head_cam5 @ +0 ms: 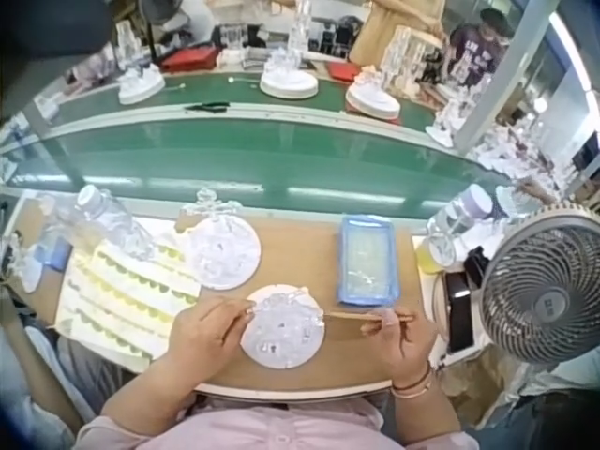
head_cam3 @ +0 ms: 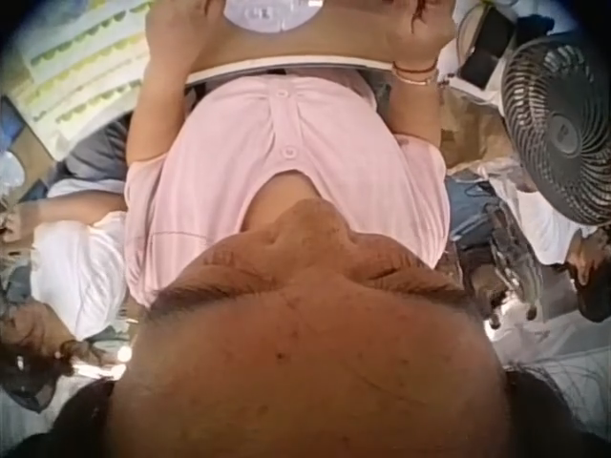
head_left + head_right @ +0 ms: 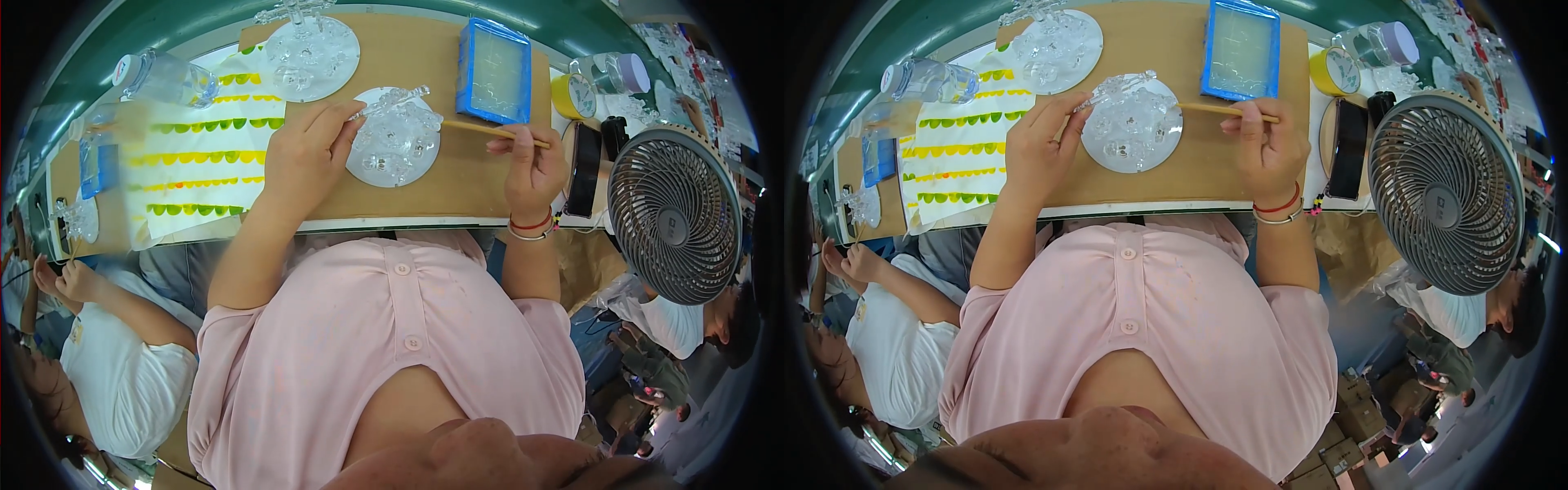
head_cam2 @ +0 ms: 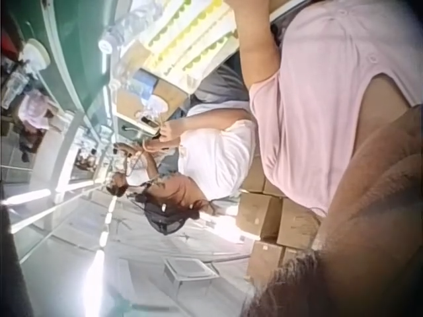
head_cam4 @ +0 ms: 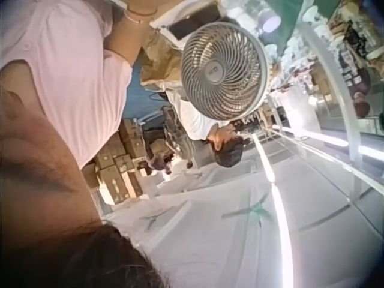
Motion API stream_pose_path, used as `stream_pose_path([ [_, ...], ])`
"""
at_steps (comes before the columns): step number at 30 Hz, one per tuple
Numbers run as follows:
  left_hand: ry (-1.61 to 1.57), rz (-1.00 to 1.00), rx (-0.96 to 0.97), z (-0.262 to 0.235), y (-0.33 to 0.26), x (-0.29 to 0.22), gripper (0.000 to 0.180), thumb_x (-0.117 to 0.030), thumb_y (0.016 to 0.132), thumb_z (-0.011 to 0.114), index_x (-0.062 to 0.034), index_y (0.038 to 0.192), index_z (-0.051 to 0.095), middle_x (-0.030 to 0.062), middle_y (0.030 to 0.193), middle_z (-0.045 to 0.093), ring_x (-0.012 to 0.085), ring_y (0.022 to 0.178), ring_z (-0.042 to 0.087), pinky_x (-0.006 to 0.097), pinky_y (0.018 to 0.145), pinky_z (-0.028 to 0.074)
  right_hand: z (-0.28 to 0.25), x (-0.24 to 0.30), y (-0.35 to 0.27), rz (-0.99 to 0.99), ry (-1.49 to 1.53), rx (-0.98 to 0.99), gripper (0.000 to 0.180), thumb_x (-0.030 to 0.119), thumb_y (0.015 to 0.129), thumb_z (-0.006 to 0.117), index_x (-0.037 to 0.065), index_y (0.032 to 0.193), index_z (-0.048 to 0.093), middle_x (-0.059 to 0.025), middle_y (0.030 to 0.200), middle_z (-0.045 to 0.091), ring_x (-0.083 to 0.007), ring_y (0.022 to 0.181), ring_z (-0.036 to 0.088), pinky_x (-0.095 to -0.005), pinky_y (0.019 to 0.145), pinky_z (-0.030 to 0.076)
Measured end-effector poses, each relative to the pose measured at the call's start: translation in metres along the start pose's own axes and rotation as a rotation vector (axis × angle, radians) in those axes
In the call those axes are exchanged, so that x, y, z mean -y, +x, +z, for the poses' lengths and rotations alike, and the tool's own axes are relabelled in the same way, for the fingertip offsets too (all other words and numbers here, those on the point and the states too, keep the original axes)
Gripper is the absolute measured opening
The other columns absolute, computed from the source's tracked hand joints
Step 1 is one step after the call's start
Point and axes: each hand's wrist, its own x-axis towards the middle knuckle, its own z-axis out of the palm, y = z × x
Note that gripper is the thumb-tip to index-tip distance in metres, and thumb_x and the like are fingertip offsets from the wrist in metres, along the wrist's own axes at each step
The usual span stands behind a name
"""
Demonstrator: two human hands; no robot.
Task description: Apply glue with a brush to small transparent plastic components and adhere them to a circular base.
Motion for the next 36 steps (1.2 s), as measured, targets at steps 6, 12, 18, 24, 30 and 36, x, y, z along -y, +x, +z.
stream_pose_path([
  [6,0.009,-0.056,0.024,0.000,-0.002,-0.002,0.015,-0.004,0.079,0.070,-0.0053,0.094,0.067,0.0081,0.087,0.068,0.0213,0.074,0.065,0.029,0.064,0.051,-0.016,0.002,-0.019,-0.082,-0.082,0.110,0.013,0.006,0.096,0.049,-0.005,0.094,0.054,-0.0132,0.082,0.066,-0.0158,0.066,0.066,-0.0246,0.061,0.053],
  [12,-0.013,-0.018,-0.027,0.004,0.000,-0.001,0.015,-0.008,0.078,0.071,-0.0073,0.092,0.067,0.0062,0.086,0.067,0.0188,0.067,0.064,0.028,0.058,0.050,-0.011,-0.006,-0.024,-0.086,-0.048,0.062,0.011,0.005,0.096,0.048,-0.005,0.095,0.052,-0.0151,0.084,0.068,-0.0164,0.066,0.067,-0.0244,0.062,0.053],
  [18,-0.022,-0.061,-0.071,0.005,-0.007,-0.005,0.014,-0.007,0.075,0.073,-0.0061,0.088,0.068,0.0056,0.079,0.068,0.0165,0.068,0.065,0.027,0.058,0.050,-0.020,0.001,-0.036,-0.177,-0.074,0.093,0.009,0.004,0.096,0.048,-0.005,0.094,0.052,-0.0142,0.084,0.068,-0.0169,0.068,0.068,-0.0241,0.062,0.053],
  [24,0.030,-0.057,-0.066,-0.001,-0.014,-0.011,0.014,-0.007,0.074,0.074,-0.0063,0.087,0.068,0.0050,0.077,0.068,0.0170,0.067,0.066,0.028,0.057,0.050,-0.015,-0.005,-0.035,-0.201,-0.063,0.034,0.007,0.003,0.095,0.049,-0.004,0.095,0.052,-0.0152,0.084,0.067,-0.0190,0.068,0.069,-0.0242,0.061,0.053],
  [30,-0.081,-0.136,0.175,-0.021,0.001,-0.009,0.040,-0.009,0.073,0.076,-0.0056,0.111,0.061,0.0086,0.103,0.066,0.0222,0.091,0.065,0.032,0.077,0.051,-0.017,0.000,-0.054,-0.246,-0.006,0.091,0.005,0.002,0.091,0.053,-0.002,0.095,0.054,-0.0152,0.084,0.067,-0.0221,0.069,0.068,-0.0277,0.061,0.053],
  [36,-0.270,0.003,0.516,-0.028,0.039,-0.004,0.088,0.001,0.064,0.079,-0.0113,0.140,0.038,0.0099,0.141,0.043,0.0250,0.124,0.048,0.036,0.105,0.038,0.000,0.002,-0.046,-0.430,-0.027,0.166,0.009,-0.002,0.090,0.053,-0.001,0.098,0.053,-0.0169,0.086,0.067,-0.0250,0.074,0.068,-0.0308,0.064,0.053],
])
